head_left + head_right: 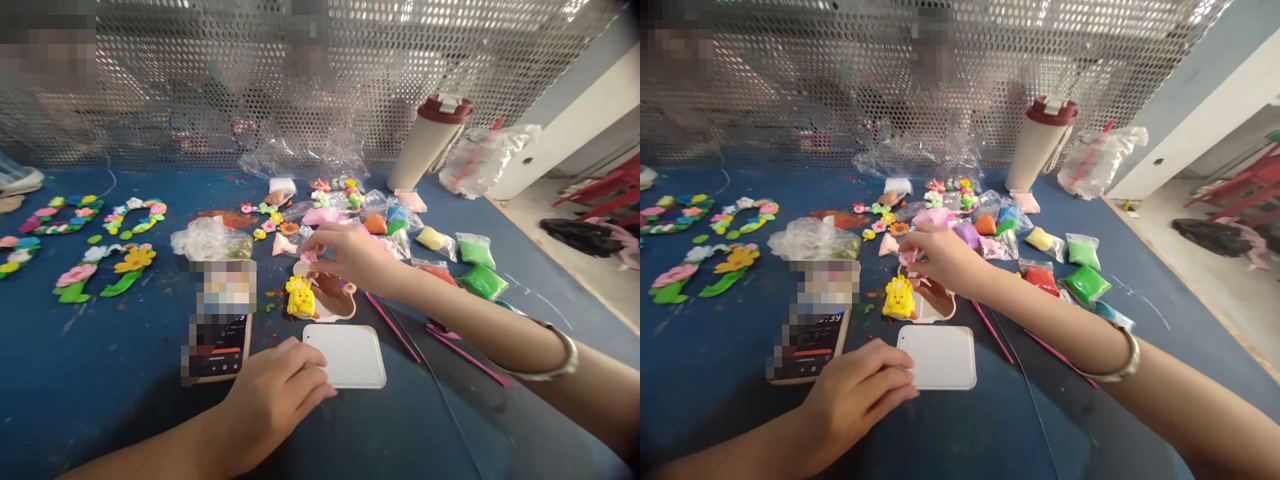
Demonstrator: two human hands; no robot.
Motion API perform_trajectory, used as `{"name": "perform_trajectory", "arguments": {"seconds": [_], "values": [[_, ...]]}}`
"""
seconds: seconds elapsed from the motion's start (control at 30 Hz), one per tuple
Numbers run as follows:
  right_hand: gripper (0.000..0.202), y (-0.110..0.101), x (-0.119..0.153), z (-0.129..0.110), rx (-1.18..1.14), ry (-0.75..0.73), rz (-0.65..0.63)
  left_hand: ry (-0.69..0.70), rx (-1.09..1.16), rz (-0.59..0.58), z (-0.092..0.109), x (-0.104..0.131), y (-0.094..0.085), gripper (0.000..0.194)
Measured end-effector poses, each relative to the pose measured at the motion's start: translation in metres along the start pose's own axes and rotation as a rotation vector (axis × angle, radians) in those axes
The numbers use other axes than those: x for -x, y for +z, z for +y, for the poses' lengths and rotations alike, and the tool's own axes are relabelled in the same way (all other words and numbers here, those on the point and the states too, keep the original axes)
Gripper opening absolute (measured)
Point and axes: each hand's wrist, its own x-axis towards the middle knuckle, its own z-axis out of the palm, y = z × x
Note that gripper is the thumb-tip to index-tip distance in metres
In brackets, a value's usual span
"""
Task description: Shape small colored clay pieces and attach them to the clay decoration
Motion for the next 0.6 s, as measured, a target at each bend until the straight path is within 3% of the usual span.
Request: {"name": "perform_trajectory", "arguments": {"seconds": [0.17,0.37,0.6], "values": [[0.010,0.019,-0.023,0.011,-0.029,-0.010,-0.098,0.032,-0.022,0.015,-0.002,0.002,-0.001,0.020],[0.009,0.022,-0.029,0.011,-0.075,0.029,-0.143,0.021,-0.017,-0.018,-0.005,0.002,-0.002,0.029],[0.013,0.025,-0.032,0.017,-0.109,0.040,-0.204,0.010,0.009,-0.006,-0.005,0.001,-0.001,0.024]]}}
